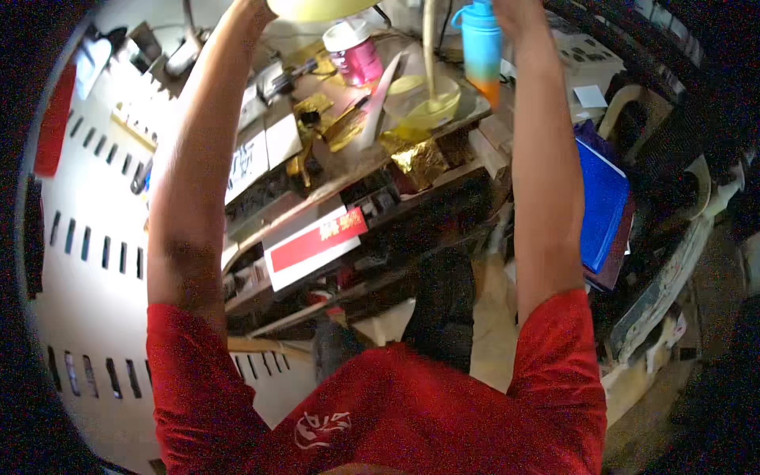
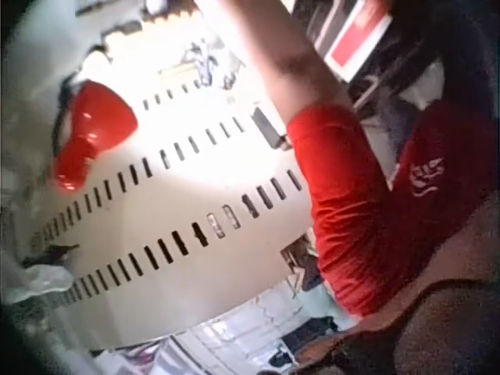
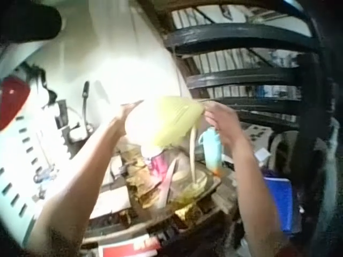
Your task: Inspecting book covers and printed pages, then organizing lead types for a manual printing or embossing press.
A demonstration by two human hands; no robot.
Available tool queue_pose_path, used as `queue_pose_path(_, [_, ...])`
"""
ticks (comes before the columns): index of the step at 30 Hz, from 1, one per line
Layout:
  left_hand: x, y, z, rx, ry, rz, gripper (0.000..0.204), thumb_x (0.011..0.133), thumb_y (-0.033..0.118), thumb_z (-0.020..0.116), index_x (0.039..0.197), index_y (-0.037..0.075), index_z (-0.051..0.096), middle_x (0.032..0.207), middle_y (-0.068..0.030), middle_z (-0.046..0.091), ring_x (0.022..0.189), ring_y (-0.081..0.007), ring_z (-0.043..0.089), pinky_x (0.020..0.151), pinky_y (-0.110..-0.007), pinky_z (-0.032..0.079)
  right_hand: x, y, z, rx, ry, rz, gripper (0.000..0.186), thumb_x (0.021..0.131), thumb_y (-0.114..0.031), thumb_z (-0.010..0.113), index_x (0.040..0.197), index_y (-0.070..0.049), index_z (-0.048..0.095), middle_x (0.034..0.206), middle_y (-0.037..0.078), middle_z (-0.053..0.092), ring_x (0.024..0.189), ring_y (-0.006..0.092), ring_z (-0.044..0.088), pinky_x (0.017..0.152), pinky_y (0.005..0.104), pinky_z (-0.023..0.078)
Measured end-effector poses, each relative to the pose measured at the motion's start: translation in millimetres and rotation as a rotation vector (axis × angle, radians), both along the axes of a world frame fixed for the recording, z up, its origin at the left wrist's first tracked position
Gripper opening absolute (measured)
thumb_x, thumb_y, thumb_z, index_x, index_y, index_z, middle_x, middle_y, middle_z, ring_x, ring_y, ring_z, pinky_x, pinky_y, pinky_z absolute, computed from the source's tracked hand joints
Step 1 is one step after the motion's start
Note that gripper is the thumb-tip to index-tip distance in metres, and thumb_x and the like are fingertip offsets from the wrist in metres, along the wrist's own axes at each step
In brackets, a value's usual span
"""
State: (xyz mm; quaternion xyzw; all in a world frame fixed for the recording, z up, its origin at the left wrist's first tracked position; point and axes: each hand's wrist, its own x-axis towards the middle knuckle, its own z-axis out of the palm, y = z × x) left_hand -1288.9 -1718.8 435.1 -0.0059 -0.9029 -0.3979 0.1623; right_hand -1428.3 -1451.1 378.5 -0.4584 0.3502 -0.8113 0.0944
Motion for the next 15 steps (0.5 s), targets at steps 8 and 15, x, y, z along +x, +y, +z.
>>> queue_pose_path(8, [-39.4, -2.1, 0.4, 0.034, -0.032, -0.035, 0.029, 0.099, 0.029, 0.064, 0.108, 0.002, 0.063, 0.101, -0.0090, 0.064, 0.089, -0.0190, 0.064, 0.076, -0.035, 0.062, -32.4, -51.7, 27.0, 0.347, 0.428, -0.122, 0.035, 0.100, -0.024, 0.063, 0.124, 0.001, 0.068, 0.109, 0.009, 0.073, 0.101, 0.0163, 0.065, 0.085, 0.0330, 0.052])
queue_pose_path(15, [-56.9, 0.9, 1.3, 0.043, -0.016, -0.052, 0.034, 0.099, 0.034, 0.063, 0.113, 0.003, 0.061, 0.106, -0.0100, 0.064, 0.094, -0.0207, 0.064, 0.080, -0.037, 0.061, -12.1, -17.4, -0.2, 0.462, 0.129, -0.349, 0.029, 0.102, -0.017, 0.061, 0.124, 0.001, 0.069, 0.088, 0.002, 0.067, 0.072, 0.0109, 0.056, 0.063, 0.0277, 0.046])
